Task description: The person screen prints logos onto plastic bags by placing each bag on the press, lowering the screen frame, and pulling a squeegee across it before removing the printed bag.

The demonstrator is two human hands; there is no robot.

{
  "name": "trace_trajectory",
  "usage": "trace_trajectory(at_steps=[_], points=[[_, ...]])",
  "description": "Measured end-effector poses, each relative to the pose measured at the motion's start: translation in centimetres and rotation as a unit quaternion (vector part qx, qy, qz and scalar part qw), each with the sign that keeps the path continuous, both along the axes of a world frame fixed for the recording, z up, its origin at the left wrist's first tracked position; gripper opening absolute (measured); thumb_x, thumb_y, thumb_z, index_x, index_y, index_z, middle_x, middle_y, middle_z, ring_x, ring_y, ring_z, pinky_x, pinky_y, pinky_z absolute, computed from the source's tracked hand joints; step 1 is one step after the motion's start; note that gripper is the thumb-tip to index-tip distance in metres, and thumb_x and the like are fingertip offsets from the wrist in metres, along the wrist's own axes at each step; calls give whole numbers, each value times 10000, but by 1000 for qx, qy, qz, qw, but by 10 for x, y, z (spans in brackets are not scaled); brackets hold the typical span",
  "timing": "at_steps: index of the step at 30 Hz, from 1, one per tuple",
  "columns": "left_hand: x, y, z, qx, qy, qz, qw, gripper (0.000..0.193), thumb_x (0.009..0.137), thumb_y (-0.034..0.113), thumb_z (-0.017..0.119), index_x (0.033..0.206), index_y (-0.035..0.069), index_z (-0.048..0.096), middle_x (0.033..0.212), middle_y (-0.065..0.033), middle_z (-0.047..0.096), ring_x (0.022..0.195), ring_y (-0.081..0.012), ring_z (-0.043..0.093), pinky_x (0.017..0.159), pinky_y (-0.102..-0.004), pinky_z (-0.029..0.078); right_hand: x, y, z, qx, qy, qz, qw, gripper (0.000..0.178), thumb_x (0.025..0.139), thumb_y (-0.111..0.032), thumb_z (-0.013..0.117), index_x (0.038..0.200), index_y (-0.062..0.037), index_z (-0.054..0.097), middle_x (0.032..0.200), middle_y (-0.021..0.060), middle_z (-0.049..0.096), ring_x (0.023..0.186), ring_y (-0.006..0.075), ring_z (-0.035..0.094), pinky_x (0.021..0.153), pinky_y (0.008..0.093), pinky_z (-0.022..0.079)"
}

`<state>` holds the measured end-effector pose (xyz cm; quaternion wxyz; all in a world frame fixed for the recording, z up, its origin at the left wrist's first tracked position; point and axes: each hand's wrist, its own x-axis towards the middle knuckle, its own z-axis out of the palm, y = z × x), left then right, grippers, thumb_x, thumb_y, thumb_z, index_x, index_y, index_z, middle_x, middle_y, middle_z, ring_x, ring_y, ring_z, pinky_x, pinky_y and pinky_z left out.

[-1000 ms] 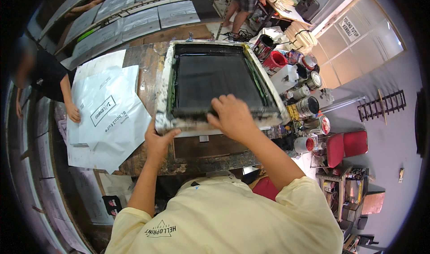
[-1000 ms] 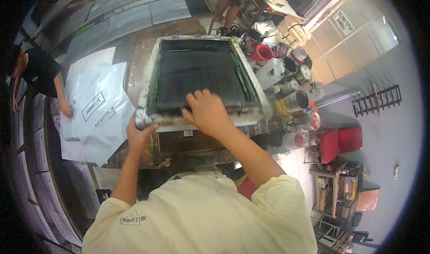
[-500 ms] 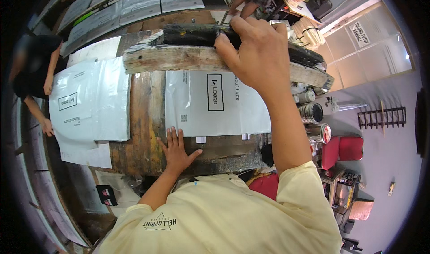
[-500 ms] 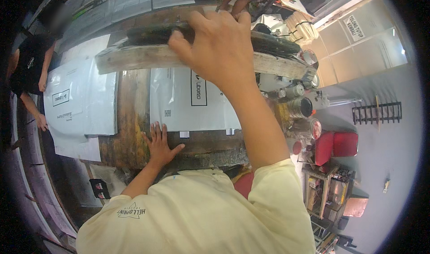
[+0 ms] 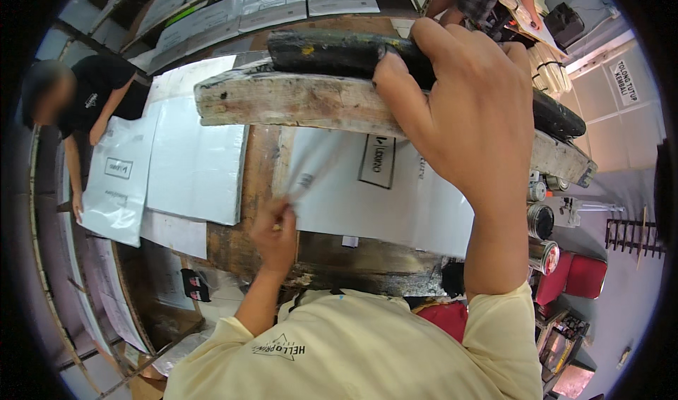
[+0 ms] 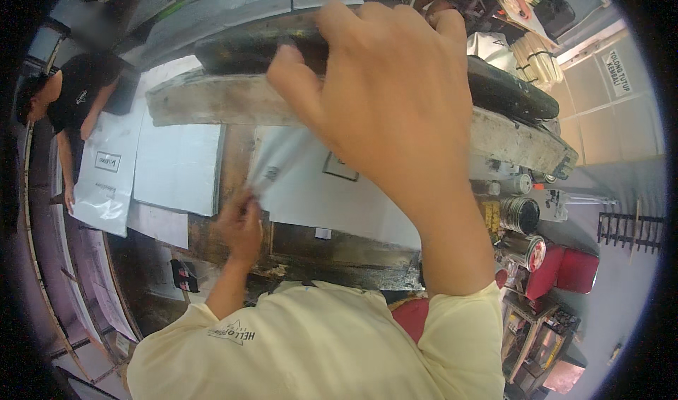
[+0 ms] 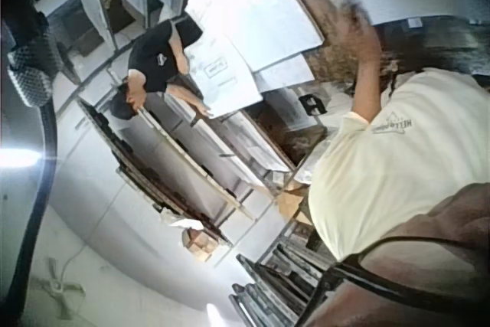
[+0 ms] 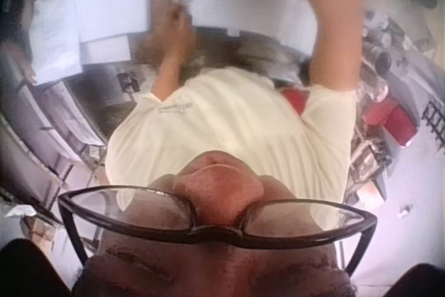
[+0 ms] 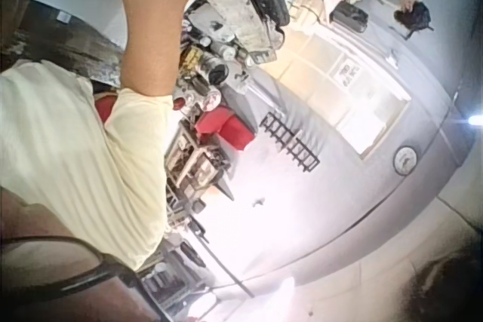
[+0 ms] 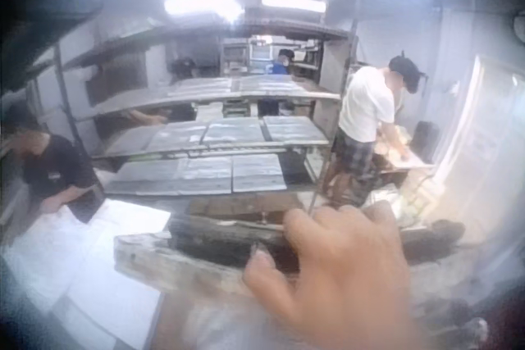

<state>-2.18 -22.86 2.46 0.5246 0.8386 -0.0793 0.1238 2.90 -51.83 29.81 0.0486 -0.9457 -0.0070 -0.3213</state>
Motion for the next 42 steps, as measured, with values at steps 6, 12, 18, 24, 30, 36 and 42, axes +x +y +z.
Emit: trace_trajectory(at_steps=[6,12,18,24,30,36,42], points=[[84,160,-6,-35,117,77,990,460,912,-36,629,1366,10,689,818,-5,672,660,-40,523,599,-211,407,-17,5,-10,-12,-16,-8,1000,328,872,-380,707,873,-52,711,826,116,682,853,309,669,832,486,424],[198,329,-31,160,6,38,986,510,868,-11,607,1358,75,719,1096,-135,792,661,-167,664,667,-320,535,-42,24,-29,-21,6,-27,999,297,888,-344,687,901,-48,689,846,108,658,866,315,635,819,472,406],[264,430,-4,418,-60,263,867,563,924,123,685,1464,-6,595,1425,-278,633,1282,-391,622,1124,-464,468,-52,43,-43,-5,-7,16,1000,340,901,-345,670,1028,-30,683,891,135,672,881,337,628,841,470,412],[58,58,94,-173,182,-295,922,1181,855,3,863,1717,77,59,1240,-150,702,1021,-197,707,845,-316,599,-99,33,-91,-51,45,-38,997,516,920,-406,686,1288,-44,667,999,156,661,990,338,619,876,488,439],[-17,61,-38,31,174,-205,963,1187,598,462,1026,1566,26,496,1145,-123,702,1091,-288,678,978,-410,537,-162,56,-221,0,326,60,943,404,937,-442,725,1174,-114,726,1050,105,649,1067,314,615,869,487,487],[-38,59,-97,265,130,-142,945,1259,500,593,990,1573,122,533,1012,-62,569,959,-251,638,831,-398,552,-197,74,-332,77,339,48,937,491,842,-353,832,1250,-114,705,1100,89,640,1076,319,603,944,514,538],[-37,63,-100,295,180,-148,927,1172,527,540,990,1537,125,565,1018,-86,582,949,-280,634,813,-416,539,-106,30,-362,42,230,87,968,630,716,-246,902,1288,-110,675,1095,94,617,1010,331,596,870,463,534]])
